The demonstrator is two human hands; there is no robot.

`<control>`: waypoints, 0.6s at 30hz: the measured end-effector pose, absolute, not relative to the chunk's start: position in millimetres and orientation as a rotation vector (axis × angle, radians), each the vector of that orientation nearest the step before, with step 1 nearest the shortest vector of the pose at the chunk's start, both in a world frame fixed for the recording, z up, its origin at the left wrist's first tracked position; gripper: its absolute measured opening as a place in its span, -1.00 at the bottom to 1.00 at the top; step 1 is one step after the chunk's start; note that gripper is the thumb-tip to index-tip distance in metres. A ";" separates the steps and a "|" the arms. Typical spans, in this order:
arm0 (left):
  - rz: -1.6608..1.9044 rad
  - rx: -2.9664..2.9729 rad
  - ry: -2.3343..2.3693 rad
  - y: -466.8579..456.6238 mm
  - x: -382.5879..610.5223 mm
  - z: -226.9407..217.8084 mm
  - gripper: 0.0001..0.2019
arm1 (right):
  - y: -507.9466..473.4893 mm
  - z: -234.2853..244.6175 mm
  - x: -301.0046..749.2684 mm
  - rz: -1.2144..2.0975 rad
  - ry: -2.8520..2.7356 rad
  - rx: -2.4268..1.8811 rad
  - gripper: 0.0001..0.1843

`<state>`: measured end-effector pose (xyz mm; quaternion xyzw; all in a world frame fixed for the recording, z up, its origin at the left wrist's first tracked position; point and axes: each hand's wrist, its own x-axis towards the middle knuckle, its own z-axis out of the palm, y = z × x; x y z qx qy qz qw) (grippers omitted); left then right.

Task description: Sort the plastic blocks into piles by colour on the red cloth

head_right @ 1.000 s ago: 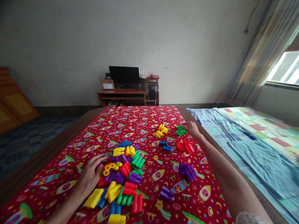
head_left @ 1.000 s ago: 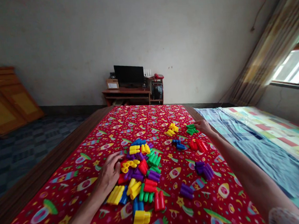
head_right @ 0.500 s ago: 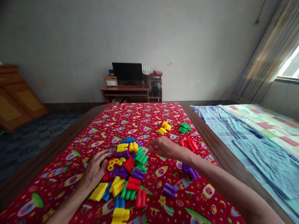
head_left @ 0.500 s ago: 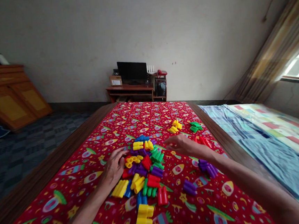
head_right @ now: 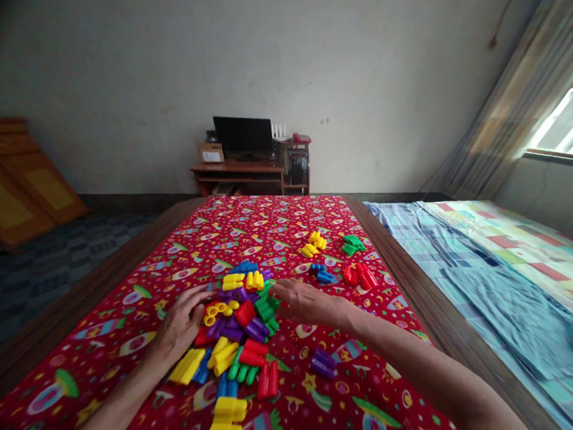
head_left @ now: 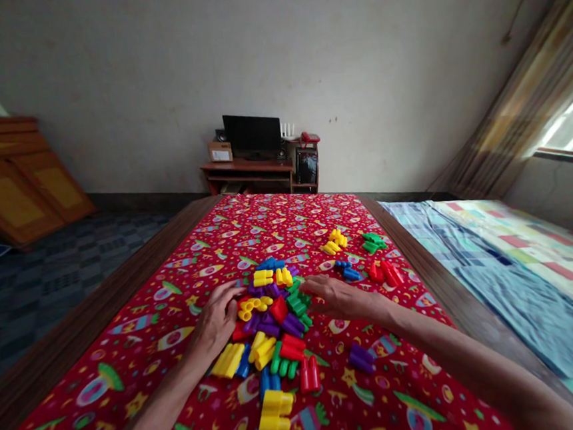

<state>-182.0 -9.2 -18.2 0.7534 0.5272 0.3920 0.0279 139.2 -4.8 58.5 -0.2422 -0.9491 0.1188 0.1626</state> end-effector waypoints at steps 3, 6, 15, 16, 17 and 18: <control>1.209 2.322 1.627 -8.8 -182.3 -19.1 -0.61 | -7.4 55.8 132.9 0.324 -2.772 -0.626 -0.57; 1.216 2.328 1.618 -8.6 -182.8 -19.6 -0.61 | -8.5 52.8 125.5 0.200 -2.767 -0.791 -0.75; 1.264 2.335 1.628 -2.6 -187.4 -34.2 -0.60 | 49.6 95.9 202.8 -0.023 -2.168 -1.512 -0.54; 1.268 2.345 1.620 -2.3 -187.7 -34.8 -0.59 | 60.6 101.2 215.2 -0.064 -2.088 -1.692 -0.52; 1.269 2.353 1.611 -2.3 -187.9 -34.7 -0.59 | 70.6 104.9 225.8 -0.082 -2.024 -1.858 -0.52; 1.264 2.360 1.601 -2.9 -187.8 -33.8 -0.58 | 78.9 106.9 234.2 -0.090 -1.969 -1.990 -0.52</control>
